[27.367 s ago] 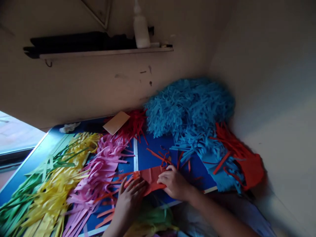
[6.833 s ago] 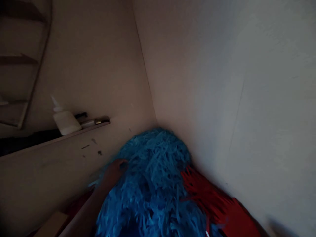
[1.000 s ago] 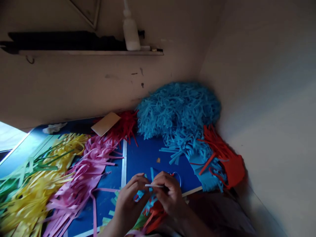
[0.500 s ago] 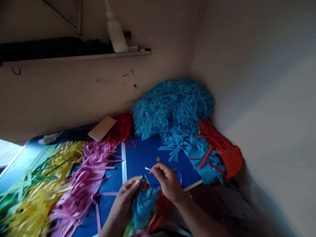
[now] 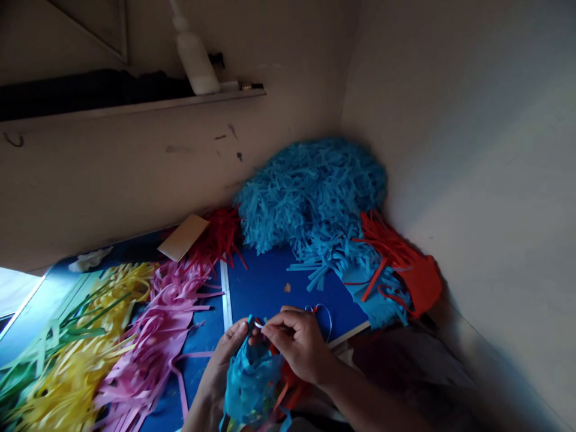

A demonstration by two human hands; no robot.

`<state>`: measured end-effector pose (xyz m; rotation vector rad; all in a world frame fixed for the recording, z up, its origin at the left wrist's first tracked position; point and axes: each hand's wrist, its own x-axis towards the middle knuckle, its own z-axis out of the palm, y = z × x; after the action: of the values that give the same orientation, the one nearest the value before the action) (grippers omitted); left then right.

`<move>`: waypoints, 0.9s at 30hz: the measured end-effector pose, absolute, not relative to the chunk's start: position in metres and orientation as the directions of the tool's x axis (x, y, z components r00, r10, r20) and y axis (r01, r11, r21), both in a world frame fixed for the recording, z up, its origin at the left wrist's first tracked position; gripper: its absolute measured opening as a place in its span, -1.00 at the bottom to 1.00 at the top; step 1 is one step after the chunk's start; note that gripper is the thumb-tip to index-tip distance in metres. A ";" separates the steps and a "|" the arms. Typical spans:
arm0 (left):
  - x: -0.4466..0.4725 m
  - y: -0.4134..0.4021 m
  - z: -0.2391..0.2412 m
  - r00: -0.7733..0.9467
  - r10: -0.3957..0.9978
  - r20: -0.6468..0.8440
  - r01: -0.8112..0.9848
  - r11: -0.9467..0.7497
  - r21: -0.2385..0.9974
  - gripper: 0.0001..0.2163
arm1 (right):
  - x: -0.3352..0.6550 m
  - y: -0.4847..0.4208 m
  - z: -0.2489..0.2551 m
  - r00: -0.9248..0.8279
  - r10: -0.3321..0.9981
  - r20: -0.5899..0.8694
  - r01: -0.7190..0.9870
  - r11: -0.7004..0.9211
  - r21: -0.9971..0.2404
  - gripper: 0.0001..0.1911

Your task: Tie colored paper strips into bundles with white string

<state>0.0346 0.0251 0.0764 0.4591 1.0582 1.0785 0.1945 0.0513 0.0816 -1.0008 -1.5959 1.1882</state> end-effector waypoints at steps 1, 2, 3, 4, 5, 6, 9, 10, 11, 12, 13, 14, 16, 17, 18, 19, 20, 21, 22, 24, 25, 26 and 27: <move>0.035 0.025 0.077 0.072 0.877 -0.475 -0.488 0.447 0.750 -0.69 | 0.194 0.052 0.080 -0.281 0.942 0.185 0.111 0.223 -0.968 -0.73; 0.035 0.024 0.077 0.061 0.873 -0.483 -0.495 0.447 0.745 -0.70 | 0.194 0.052 0.080 -0.276 0.942 0.192 0.137 0.236 -0.962 -0.73; 0.036 0.023 0.077 0.043 0.869 -0.493 -0.504 0.445 0.740 -0.71 | 0.193 0.052 0.079 -0.272 0.941 0.200 0.174 0.253 -0.952 -0.72; 0.037 0.023 0.076 0.012 0.863 -0.504 -0.504 0.441 0.743 -0.71 | 0.193 0.052 0.080 -0.275 0.939 0.207 0.222 0.271 -0.936 -0.70; 0.037 0.022 0.076 -0.030 0.860 -0.510 -0.486 0.433 0.759 -0.70 | 0.194 0.051 0.080 -0.285 0.935 0.211 0.275 0.291 -0.917 -0.69; 0.038 0.021 0.076 -0.079 0.863 -0.500 -0.446 0.418 0.792 -0.68 | 0.194 0.051 0.082 -0.302 0.929 0.216 0.320 0.312 -0.895 -0.69; 0.040 0.019 0.076 -0.210 0.917 -0.338 -0.192 0.300 0.934 -0.68 | 0.196 0.048 0.087 -0.406 0.890 0.207 0.370 0.367 -0.853 -0.66; 0.041 0.017 0.076 -0.231 0.939 -0.256 -0.089 0.242 0.966 -0.71 | 0.196 0.048 0.088 -0.435 0.881 0.186 0.362 0.360 -0.860 -0.63; 0.042 0.016 0.075 -0.245 0.953 -0.177 0.003 0.184 0.983 -0.73 | 0.196 0.047 0.088 -0.452 0.878 0.154 0.351 0.334 -0.875 -0.63; 0.043 0.015 0.074 -0.257 0.960 -0.110 0.084 0.135 0.987 -0.76 | 0.196 0.047 0.088 -0.460 0.881 0.112 0.342 0.292 -0.893 -0.66; 0.043 0.013 0.071 -0.273 0.960 -0.053 0.157 0.099 0.983 -0.78 | 0.195 0.047 0.088 -0.460 0.885 0.066 0.335 0.242 -0.911 -0.71; 0.043 0.011 0.069 -0.292 0.956 -0.006 0.226 0.075 0.971 -0.79 | 0.194 0.046 0.087 -0.453 0.891 0.032 0.328 0.201 -0.923 -0.77; 0.044 0.008 0.063 -0.315 0.946 0.074 0.372 0.051 0.927 -0.80 | 0.192 0.047 0.084 -0.417 0.907 0.062 0.323 0.212 -0.922 -0.80; 0.044 0.006 0.061 -0.318 0.941 0.113 0.448 0.044 0.893 -0.82 | 0.192 0.048 0.083 -0.389 0.913 0.121 0.330 0.261 -0.907 -0.80; 0.045 0.005 0.060 -0.316 0.936 0.157 0.517 0.031 0.855 -0.84 | 0.192 0.049 0.082 -0.358 0.913 0.195 0.336 0.321 -0.885 -0.81; 0.046 0.004 0.060 -0.304 0.931 0.201 0.575 0.011 0.818 -0.86 | 0.193 0.052 0.081 -0.330 0.907 0.261 0.333 0.371 -0.867 -0.82; 0.047 0.003 0.061 -0.285 0.928 0.239 0.618 -0.013 0.786 -0.88 | 0.195 0.055 0.082 -0.317 0.900 0.298 0.310 0.396 -0.864 -0.83; 0.048 0.003 0.064 -0.261 0.926 0.272 0.646 -0.041 0.762 -0.90 | 0.197 0.059 0.083 -0.327 0.897 0.298 0.263 0.389 -0.883 -0.83; 0.050 0.004 0.067 -0.235 0.925 0.300 0.663 -0.074 0.745 -0.91 | 0.200 0.062 0.085 -0.359 0.894 0.269 0.202 0.356 -0.913 -0.82; 0.052 0.006 0.075 -0.164 0.920 0.356 0.686 -0.153 0.711 -0.94 | 0.207 0.069 0.092 -0.422 0.878 0.225 0.117 0.299 -0.947 -0.79; 0.054 0.007 0.078 -0.123 0.915 0.385 0.697 -0.196 0.690 -0.97 | 0.210 0.072 0.096 -0.434 0.870 0.235 0.138 0.321 -0.937 -0.79; 0.055 0.009 0.081 -0.083 0.909 0.409 0.709 -0.235 0.665 -0.98 | 0.213 0.073 0.101 -0.431 0.861 0.270 0.202 0.384 -0.901 -0.79; 0.056 0.010 0.083 -0.045 0.902 0.430 0.719 -0.269 0.640 -0.96 | 0.216 0.074 0.105 -0.426 0.847 0.318 0.291 0.461 -0.839 -0.80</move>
<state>0.0556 0.0102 0.0833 2.0034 1.7459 1.2095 0.2158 0.0736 0.1054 -0.9498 -1.9440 0.9211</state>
